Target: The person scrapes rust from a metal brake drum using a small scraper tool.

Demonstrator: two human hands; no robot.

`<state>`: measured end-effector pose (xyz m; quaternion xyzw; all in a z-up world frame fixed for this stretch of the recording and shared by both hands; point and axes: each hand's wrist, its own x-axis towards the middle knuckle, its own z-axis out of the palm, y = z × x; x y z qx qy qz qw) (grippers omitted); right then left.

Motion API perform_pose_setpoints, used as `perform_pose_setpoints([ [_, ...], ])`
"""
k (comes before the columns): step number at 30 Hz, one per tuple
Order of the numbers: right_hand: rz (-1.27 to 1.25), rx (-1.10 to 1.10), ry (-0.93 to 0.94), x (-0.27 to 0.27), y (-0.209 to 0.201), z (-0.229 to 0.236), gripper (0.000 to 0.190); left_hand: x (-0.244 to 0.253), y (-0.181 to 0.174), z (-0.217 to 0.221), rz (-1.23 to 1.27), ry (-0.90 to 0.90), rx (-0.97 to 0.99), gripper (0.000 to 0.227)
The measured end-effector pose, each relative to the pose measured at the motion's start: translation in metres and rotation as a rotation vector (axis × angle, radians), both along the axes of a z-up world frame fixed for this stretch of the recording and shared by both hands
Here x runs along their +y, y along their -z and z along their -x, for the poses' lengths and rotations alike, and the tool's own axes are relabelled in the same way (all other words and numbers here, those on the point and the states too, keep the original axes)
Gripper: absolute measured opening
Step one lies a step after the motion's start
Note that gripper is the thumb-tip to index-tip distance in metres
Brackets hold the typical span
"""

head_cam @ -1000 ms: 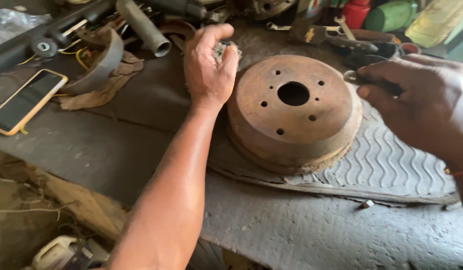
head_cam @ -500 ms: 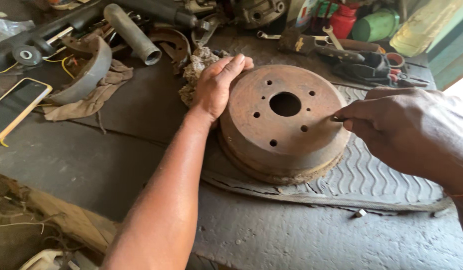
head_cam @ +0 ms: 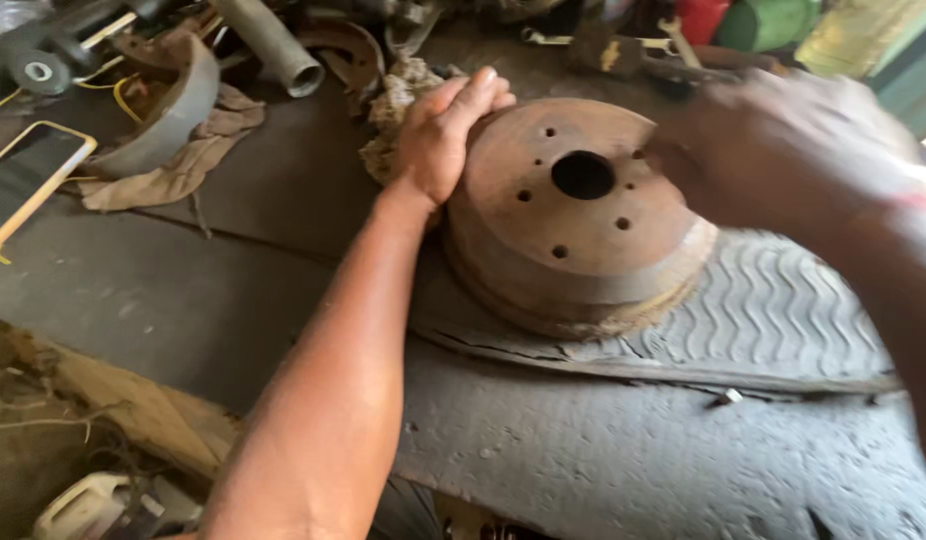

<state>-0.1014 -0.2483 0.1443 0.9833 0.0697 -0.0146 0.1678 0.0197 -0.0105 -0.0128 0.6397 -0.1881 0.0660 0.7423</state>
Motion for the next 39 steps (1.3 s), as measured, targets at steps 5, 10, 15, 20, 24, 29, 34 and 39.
perform_pose_setpoints([
  [5, -0.040, 0.096, 0.053, 0.006, -0.013, -0.013, 0.032, 0.000, -0.007, 0.011, 0.002, -0.021, 0.084, 0.054],
  [10, -0.005, -0.127, -0.192, -0.005, 0.011, -0.010, 0.031, 0.002, 0.008, -0.003, 0.006, -0.027, -0.030, 0.052],
  [15, 0.021, -0.061, -0.182, -0.006, 0.002, -0.031, 0.033, 0.001, 0.003, 0.001, 0.045, 0.016, 0.037, 0.050],
  [20, 0.032, 0.019, -0.041, 0.009, 0.005, -0.024, 0.033, 0.009, 0.006, -0.004, -0.158, -0.091, -0.095, 0.057],
  [24, 0.009, 0.062, 0.010, 0.012, -0.003, -0.029, 0.034, 0.002, 0.001, 0.007, -0.109, -0.076, -0.065, 0.060],
  [29, 0.009, -0.040, -0.200, 0.015, 0.014, -0.024, 0.037, 0.010, 0.012, -0.007, -0.072, -0.065, -0.106, 0.064],
  [34, -0.075, -0.118, -0.421, 0.002, 0.026, -0.065, 0.027, 0.005, 0.005, -0.004, -0.142, -0.086, -0.144, 0.069],
  [39, -0.244, -0.042, -0.452, -0.020, 0.048, -0.069, 0.030, 0.003, 0.016, -0.007, -0.013, -0.027, -0.148, 0.071],
])
